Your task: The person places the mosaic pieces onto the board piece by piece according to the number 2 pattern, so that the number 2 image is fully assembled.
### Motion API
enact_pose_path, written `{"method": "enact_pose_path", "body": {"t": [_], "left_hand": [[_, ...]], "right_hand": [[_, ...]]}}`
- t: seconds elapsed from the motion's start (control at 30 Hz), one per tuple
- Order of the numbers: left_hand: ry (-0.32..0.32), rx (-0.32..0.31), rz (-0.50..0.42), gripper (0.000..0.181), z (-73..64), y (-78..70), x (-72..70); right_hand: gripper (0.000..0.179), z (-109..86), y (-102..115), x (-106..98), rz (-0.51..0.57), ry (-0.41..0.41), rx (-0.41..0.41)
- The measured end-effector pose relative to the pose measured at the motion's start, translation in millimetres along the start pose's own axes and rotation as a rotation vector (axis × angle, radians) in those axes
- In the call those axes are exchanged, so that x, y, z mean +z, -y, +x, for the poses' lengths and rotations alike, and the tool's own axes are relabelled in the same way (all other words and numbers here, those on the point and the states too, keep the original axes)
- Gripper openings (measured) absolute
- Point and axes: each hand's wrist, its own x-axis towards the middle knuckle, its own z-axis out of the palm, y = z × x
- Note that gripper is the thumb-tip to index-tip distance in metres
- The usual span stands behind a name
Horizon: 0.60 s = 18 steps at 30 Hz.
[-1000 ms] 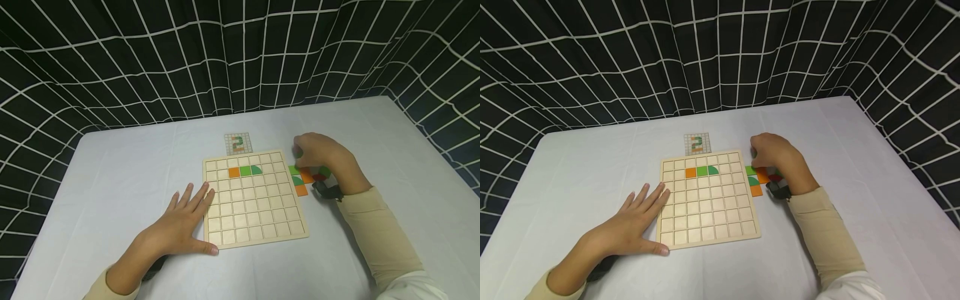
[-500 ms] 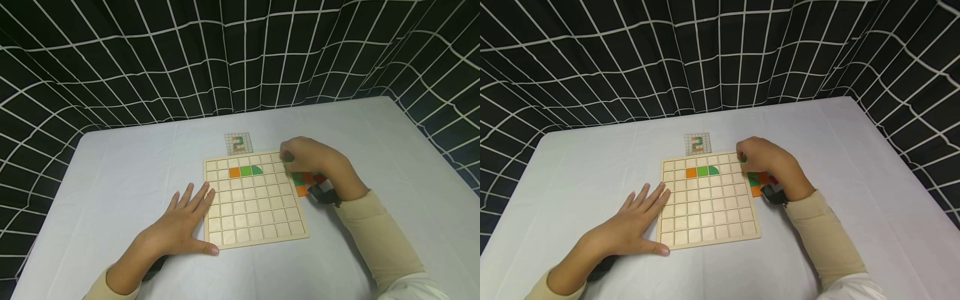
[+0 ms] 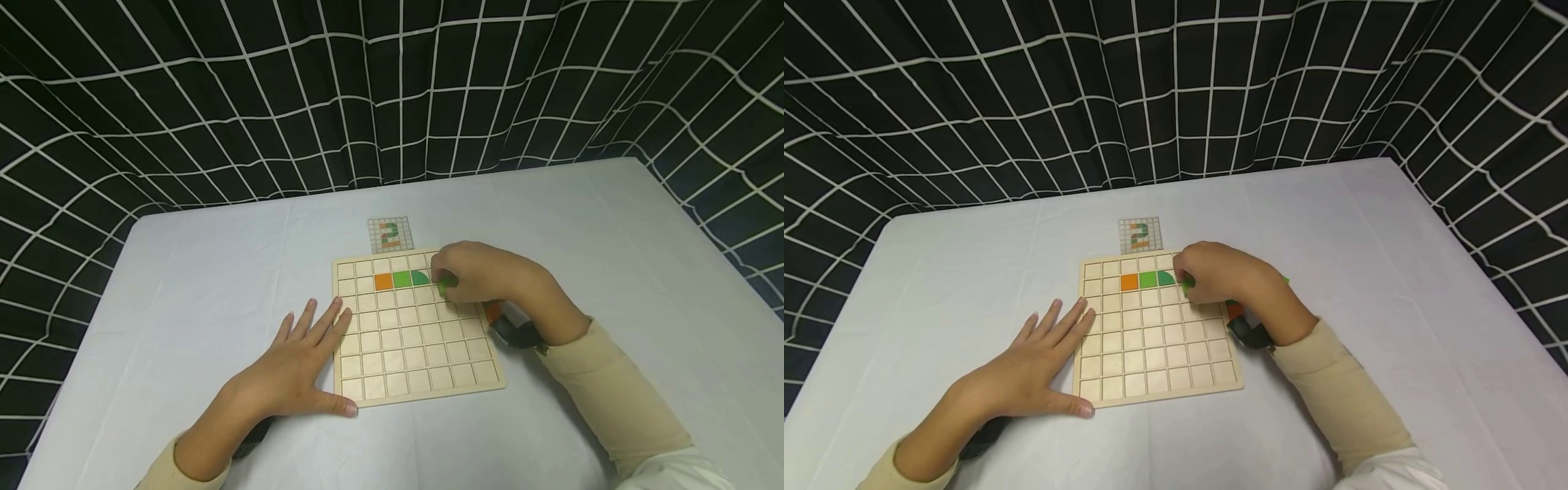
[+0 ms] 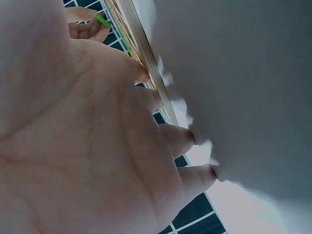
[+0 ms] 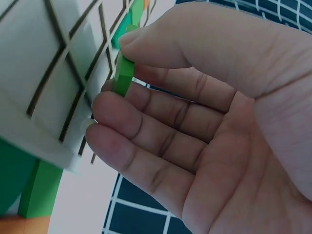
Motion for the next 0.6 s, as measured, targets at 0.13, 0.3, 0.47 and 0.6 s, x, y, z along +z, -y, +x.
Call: {"method": "enact_pose_path", "body": {"t": [0.13,0.3,0.47,0.6], "left_hand": [[0.0,-0.001,0.002,0.127,-0.3,-0.1,0.0],[0.0,0.0,0.002,0.127,-0.6,-0.1,0.0],[0.001,0.002,0.003,0.127,-0.5,0.3,0.0],[0.004,-0.003,0.005,0.128,0.0,0.7,0.5]], "right_hand": [[0.017,1.9,7,4,-0.021,0.012,-0.018],[0.017,4.4,13,10,-0.034,0.015,-0.041],[0.014,7.2,15,15,-0.05,-0.015,-0.077],[0.012,9.3,15,18,-0.056,-0.042,-0.094]]}}
